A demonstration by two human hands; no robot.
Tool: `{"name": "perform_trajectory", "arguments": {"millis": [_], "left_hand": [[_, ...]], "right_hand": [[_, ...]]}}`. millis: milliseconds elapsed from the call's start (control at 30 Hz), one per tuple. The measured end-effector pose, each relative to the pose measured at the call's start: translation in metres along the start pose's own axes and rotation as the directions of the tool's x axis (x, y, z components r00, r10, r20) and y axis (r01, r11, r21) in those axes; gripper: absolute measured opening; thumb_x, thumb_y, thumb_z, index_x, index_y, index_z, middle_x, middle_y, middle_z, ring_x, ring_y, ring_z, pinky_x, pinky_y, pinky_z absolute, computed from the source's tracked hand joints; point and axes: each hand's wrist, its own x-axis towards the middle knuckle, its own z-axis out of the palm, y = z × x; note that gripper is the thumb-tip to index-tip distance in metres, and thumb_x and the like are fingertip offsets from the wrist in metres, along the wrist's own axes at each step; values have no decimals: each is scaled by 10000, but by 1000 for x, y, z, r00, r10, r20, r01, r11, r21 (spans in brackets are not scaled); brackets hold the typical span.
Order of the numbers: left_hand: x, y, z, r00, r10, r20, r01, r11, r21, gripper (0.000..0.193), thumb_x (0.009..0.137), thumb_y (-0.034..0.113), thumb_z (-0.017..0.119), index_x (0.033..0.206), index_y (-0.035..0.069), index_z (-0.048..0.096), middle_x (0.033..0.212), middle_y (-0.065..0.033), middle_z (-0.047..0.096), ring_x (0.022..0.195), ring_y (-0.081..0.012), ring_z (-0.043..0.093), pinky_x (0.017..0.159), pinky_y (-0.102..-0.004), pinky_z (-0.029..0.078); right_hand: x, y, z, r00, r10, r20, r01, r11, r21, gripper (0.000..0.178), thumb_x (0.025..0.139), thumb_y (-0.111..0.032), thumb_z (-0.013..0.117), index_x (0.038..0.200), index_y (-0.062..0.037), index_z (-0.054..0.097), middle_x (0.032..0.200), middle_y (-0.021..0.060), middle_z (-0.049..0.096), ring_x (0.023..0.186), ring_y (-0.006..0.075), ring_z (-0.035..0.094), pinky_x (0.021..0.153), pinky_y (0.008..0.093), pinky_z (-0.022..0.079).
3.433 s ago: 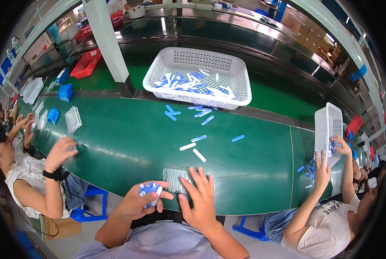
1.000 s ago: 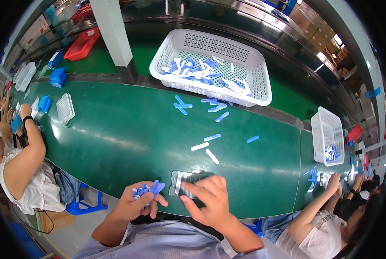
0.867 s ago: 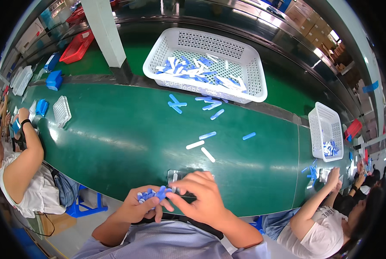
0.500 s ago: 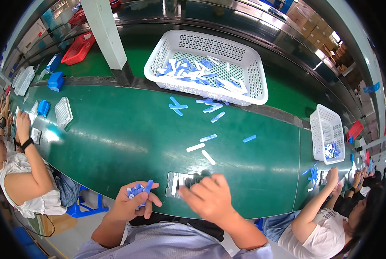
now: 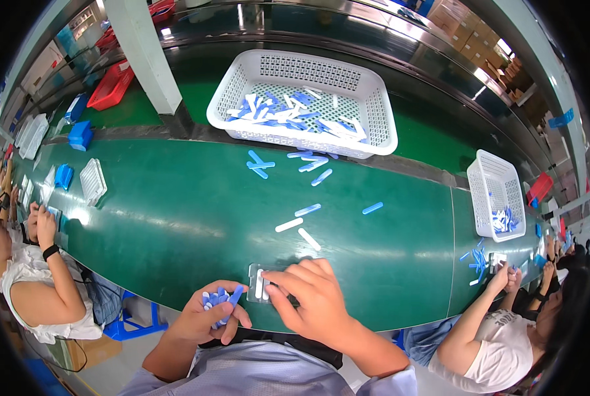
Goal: The person takes plastic strips from a basket, inserts them one by one into the slots of transparent plastic trays by hand, and moves the filled trays across the table.
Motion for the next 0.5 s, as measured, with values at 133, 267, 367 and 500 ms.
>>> {"name": "perform_trajectory", "arguments": {"millis": [133,267,367,500], "left_hand": [[6,-3,4,1000,12,25,-12,1000,3,365,1066,136,528,1407,18,477,1023,-230,733,582,-147,669,399,-207,289],[2,3,7,998,-42,41,37,993,111,304,1062,115,537,1347,11,531,1026,-232,733,593,-149,673,400,-206,295],[-5,12,-2,999,-47,-1,47,991,124,293,1058,107,545,1332,6,548,1020,-233,734,592,-151,671,406,-205,299],[-6,9,-17,994,-23,-104,19,999,-45,347,1048,110,565,1372,-4,518,1106,-249,709,653,-163,670,424,-207,290]], "right_hand": [[5,-7,2,999,43,24,-44,995,85,179,836,-153,784,1000,-88,754,693,-10,578,646,193,547,691,332,373],[3,1,-3,986,-21,164,-17,975,222,108,847,-115,788,940,-69,758,692,-7,642,615,135,585,652,311,415],[-3,19,-18,942,323,93,-304,697,650,58,892,31,705,901,-13,741,732,14,703,635,27,598,556,222,462],[17,35,-30,873,312,374,-483,651,585,37,866,0,734,887,-28,723,723,14,708,652,37,624,578,231,467]]}}
